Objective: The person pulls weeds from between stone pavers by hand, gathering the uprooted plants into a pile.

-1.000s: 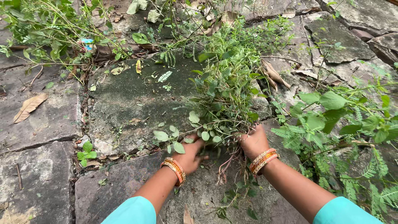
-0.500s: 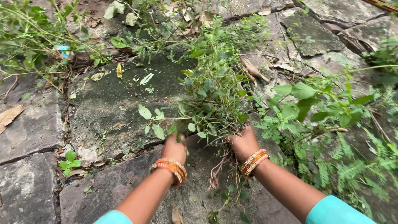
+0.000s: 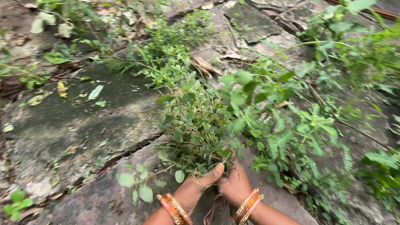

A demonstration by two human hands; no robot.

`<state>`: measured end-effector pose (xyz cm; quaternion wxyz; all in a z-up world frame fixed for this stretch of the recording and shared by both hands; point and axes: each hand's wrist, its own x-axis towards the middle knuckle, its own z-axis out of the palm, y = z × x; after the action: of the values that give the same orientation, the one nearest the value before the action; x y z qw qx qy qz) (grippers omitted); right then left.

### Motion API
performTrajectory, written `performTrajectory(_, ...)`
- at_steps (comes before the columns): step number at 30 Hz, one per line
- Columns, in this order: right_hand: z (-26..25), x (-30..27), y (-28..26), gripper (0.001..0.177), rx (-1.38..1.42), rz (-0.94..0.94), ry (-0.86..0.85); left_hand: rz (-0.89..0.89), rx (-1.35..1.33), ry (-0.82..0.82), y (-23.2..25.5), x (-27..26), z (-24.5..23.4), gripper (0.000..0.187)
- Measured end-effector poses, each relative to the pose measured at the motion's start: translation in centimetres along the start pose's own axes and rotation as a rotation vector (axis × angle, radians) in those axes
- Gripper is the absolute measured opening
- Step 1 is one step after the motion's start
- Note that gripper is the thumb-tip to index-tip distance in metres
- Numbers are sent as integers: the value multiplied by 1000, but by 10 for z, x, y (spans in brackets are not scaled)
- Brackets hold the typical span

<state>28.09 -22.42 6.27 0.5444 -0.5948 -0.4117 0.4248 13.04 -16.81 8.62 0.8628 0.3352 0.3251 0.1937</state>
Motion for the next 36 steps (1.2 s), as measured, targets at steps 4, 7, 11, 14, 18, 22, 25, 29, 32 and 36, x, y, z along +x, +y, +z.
performTrajectory(4,-18,-23,-10,59,-604,16,-55,122,22,202,-1,20,41,56)
performTrajectory(7,-43,-40,-28,91,-777,-233,-94,-8,-135,317,-23,42,51,57)
performTrajectory(11,-97,-85,-1,60,-655,-69,138,-134,159,485,-63,60,50,58)
performTrajectory(14,-137,-116,62,69,-382,317,658,34,308,487,-98,62,56,66)
performTrajectory(18,-190,-145,97,103,-1111,415,975,98,116,330,-127,73,70,67)
performTrajectory(22,-210,-112,70,106,-1425,583,687,-120,839,78,-147,122,67,57)
performTrajectory(25,-218,-61,67,100,-1256,836,387,11,1131,-89,-175,169,65,53)
performTrajectory(29,-227,-19,93,102,-1378,-84,542,613,1515,-91,-186,214,62,63)
performTrajectory(32,-222,4,99,87,-1147,29,442,-217,934,172,-161,225,67,68)
performTrajectory(36,-213,15,87,67,-896,-25,381,-86,1038,134,-140,225,60,71)
